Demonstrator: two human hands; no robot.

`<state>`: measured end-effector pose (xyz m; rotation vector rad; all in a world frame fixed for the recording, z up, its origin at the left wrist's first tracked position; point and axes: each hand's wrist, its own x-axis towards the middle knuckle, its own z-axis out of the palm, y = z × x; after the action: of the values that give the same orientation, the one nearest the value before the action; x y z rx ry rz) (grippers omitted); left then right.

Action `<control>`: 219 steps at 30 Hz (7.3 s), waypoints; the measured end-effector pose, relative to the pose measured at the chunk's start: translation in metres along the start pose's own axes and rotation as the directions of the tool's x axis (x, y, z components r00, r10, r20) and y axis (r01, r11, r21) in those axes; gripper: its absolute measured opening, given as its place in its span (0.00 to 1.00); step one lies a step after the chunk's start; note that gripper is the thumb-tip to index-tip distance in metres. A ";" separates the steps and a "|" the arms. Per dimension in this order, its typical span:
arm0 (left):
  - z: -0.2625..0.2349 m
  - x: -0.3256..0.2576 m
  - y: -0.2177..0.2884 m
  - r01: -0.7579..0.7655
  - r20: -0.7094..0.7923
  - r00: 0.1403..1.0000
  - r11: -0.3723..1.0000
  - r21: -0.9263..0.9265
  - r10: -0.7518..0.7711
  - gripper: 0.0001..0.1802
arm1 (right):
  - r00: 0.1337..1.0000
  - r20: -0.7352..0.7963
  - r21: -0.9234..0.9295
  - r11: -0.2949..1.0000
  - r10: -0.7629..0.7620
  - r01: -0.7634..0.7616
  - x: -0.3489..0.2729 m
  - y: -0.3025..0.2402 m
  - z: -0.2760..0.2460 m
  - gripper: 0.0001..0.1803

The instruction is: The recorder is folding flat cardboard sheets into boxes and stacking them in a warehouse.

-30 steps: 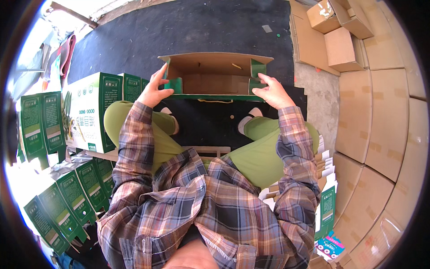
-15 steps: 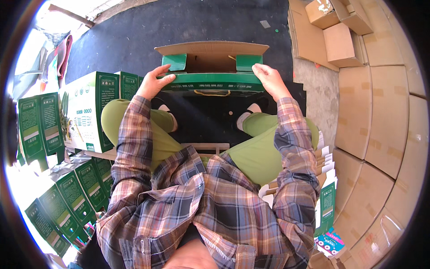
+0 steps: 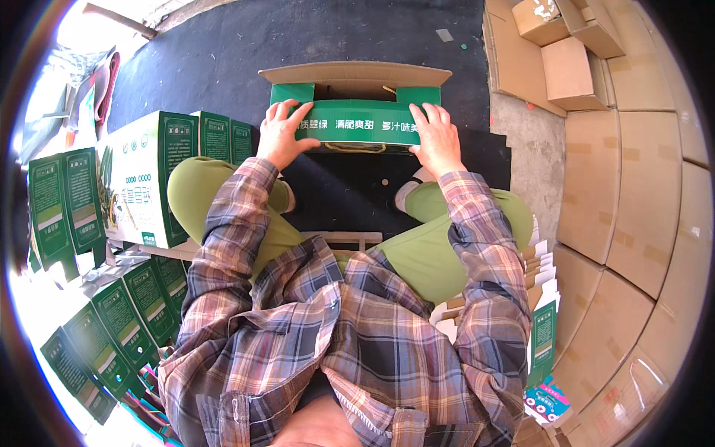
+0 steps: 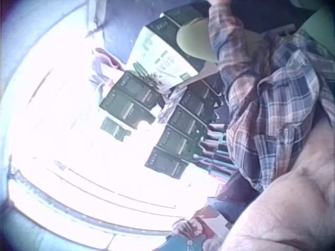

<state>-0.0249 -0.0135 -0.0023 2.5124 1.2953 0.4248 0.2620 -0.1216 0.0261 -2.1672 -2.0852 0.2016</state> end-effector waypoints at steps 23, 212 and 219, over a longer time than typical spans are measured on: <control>-0.006 -0.003 0.003 -0.138 -0.016 0.990 0.979 0.151 0.142 0.42 | 0.987 0.157 -0.089 0.994 -0.042 0.057 0.002 -0.009 0.005 0.42; 0.048 -0.510 -0.249 -0.280 0.355 -0.114 -0.313 -0.907 -0.928 0.34 | 0.833 0.179 0.641 0.581 0.524 -0.502 0.015 0.120 -0.054 0.22; 0.132 -0.452 -0.126 0.644 0.715 0.041 -0.529 -0.553 -0.698 0.21 | 0.882 0.140 0.727 0.558 0.449 -0.400 0.023 0.102 -0.055 0.23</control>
<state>-0.3183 -0.3301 -0.2293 0.0738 1.7091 0.5408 0.3735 -0.1029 0.0614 -2.0075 -1.0553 0.8571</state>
